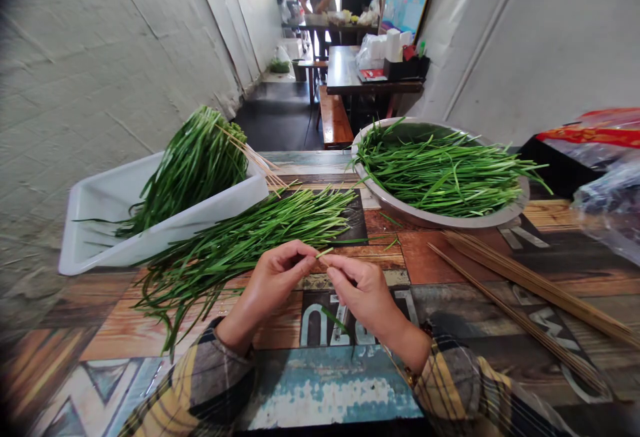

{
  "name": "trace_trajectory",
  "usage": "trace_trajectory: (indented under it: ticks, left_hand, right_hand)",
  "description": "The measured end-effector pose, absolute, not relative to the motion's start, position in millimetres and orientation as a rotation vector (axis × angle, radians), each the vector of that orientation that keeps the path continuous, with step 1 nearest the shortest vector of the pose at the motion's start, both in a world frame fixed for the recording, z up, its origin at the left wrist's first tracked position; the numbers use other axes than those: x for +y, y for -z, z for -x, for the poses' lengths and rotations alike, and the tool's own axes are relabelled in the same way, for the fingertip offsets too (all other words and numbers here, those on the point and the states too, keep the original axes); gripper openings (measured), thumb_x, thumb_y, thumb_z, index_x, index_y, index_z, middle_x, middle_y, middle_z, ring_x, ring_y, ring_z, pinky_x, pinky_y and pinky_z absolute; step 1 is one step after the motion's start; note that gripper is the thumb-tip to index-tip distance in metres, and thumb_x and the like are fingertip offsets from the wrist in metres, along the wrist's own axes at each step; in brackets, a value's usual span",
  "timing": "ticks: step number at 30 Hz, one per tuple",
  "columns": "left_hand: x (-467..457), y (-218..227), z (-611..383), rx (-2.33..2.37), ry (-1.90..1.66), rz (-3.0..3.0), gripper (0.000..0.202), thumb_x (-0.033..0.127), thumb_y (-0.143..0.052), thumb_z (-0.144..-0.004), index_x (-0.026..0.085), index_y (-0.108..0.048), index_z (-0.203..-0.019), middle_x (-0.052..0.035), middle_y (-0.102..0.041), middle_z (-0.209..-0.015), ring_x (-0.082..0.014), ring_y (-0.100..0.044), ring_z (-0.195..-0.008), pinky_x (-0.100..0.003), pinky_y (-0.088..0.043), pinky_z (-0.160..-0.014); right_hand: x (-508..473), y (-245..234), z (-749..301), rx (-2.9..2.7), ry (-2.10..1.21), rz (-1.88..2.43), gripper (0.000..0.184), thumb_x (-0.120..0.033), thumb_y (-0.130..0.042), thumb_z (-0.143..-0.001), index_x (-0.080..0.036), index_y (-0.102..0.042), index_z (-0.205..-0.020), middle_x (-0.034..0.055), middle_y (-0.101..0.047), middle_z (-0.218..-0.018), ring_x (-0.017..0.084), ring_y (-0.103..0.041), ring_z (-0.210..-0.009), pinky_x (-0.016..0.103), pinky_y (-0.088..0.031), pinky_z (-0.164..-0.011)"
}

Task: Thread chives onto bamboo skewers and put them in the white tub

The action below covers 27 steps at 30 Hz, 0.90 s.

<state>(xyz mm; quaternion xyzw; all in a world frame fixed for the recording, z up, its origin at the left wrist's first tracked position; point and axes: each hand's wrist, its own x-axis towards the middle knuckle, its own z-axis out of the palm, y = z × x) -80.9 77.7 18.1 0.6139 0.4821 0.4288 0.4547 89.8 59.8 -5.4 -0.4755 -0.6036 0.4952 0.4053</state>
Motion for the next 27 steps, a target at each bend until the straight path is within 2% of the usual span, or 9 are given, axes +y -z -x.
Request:
trace_trajectory:
  ticks: [17,24,27]
  left_hand:
    - [77.1,-21.3,81.7,1.209,-1.068,-1.715,0.013,0.022,-0.060,-0.084,0.015,-0.069,-0.076,-0.0031,-0.066,-0.074,-0.0146,-0.059,-0.072,-0.025,-0.045,-0.068]
    - [75.6,-22.2,80.0,1.201,-1.087,-1.797,0.012,0.021,-0.060,-0.084,0.016,-0.068,-0.076,-0.0029,-0.066,-0.074,-0.0138,-0.060,-0.071,-0.024,-0.044,-0.068]
    - [75.3,-23.3,80.3,1.204,-1.081,-1.803,0.013,0.020,-0.060,-0.084,0.016,-0.068,-0.075,-0.0026,-0.065,-0.073,-0.0135,-0.059,-0.070,-0.024,-0.044,-0.068]
  right_hand:
    - [60.0,5.8,-89.3,-1.503,-1.252,1.182,0.029,-0.034,-0.053,-0.088,-0.015,-0.070,-0.102,-0.0058,-0.047,-0.050,0.008,-0.041,-0.040,0.022,-0.035,-0.043]
    - [60.1,5.3,-88.1,-1.455,-1.278,1.170,0.024,-0.034,-0.053,-0.088,-0.015,-0.065,-0.096,-0.0073,-0.045,-0.050,0.007,-0.040,-0.040,0.021,-0.034,-0.042]
    - [60.5,3.8,-88.2,-1.427,-1.302,1.172,0.027,-0.032,-0.054,-0.088,-0.015,-0.060,-0.107,-0.0087,-0.045,-0.048,0.007,-0.040,-0.040,0.021,-0.033,-0.042]
